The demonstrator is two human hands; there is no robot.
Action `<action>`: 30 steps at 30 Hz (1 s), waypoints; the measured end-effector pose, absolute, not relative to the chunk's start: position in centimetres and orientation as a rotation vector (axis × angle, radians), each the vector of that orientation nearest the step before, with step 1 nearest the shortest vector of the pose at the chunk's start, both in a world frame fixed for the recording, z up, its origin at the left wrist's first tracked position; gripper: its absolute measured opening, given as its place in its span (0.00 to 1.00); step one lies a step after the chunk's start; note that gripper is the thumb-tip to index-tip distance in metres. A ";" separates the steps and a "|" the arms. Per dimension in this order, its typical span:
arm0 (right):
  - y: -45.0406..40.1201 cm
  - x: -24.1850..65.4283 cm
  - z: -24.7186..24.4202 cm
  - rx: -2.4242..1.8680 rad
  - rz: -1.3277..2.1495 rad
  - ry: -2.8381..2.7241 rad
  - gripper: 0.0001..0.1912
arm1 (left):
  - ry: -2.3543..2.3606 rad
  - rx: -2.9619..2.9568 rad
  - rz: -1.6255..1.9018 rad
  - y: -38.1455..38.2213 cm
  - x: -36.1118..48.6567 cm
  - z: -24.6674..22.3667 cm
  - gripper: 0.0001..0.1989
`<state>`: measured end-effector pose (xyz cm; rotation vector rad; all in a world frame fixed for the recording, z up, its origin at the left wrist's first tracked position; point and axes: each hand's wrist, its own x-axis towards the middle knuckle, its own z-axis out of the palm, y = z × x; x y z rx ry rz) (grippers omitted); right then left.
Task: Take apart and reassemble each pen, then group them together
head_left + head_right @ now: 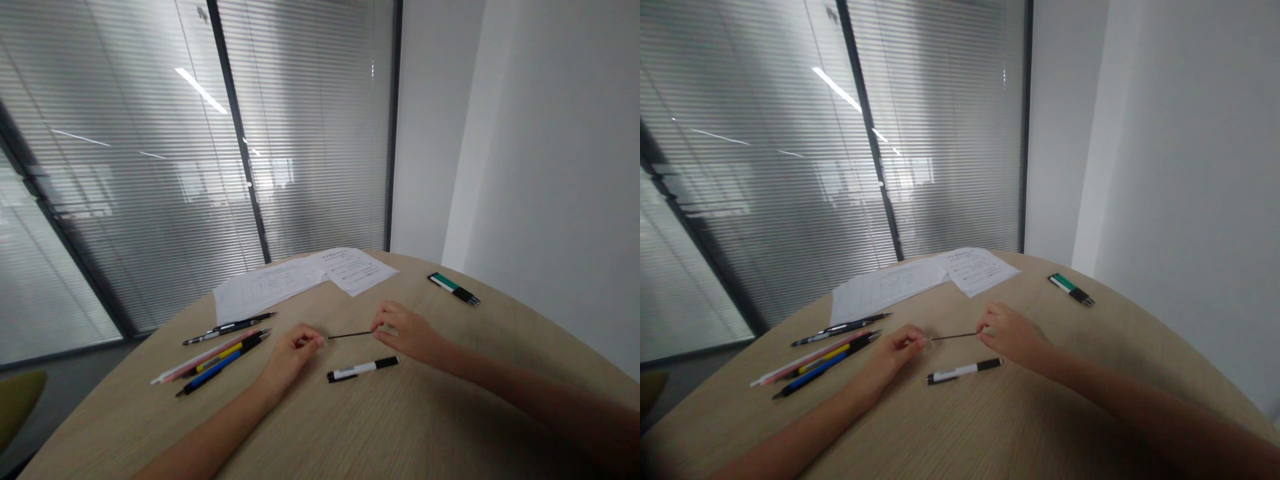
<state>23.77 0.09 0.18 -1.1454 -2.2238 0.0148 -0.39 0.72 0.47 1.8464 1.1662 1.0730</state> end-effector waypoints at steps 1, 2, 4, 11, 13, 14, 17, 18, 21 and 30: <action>0.0 23.7 0.2 -1.150 0.018 -2.225 0.04 | 1.163 1.846 1.070 0.7 -0.4 0.5 0.08; 0.0 23.7 0.2 -1.150 0.021 -2.228 0.04 | 1.161 1.847 1.069 0.7 -0.4 0.5 0.08; 0.0 23.7 0.3 -1.142 0.018 -2.232 0.04 | 1.158 1.849 1.077 0.8 -0.4 0.4 0.08; 0.1 23.8 0.4 -1.120 0.000 -2.222 0.05 | 1.184 1.820 1.084 0.7 -0.4 0.5 0.09; 0.3 23.9 0.4 -1.119 0.009 -2.213 0.05 | 1.215 1.790 1.092 0.7 -0.4 0.5 0.10; 0.4 24.0 0.5 -1.131 0.012 -2.208 0.05 | 1.234 1.765 1.100 0.7 -0.5 0.5 0.10; 0.7 24.5 0.6 -1.217 -0.002 -2.190 0.04 | 1.287 1.710 1.126 0.7 -0.6 0.4 0.11; 0.8 24.7 0.7 -1.258 -0.024 -2.184 0.03 | 1.312 1.706 1.134 0.7 -0.6 0.4 0.11; 1.0 25.0 0.5 -1.386 -0.155 -2.175 0.04 | 1.391 1.714 1.155 0.7 -0.6 0.5 0.12; 0.6 24.3 -0.9 -1.508 -0.520 -2.367 0.08 | 1.443 1.775 1.170 0.9 -0.7 0.4 0.13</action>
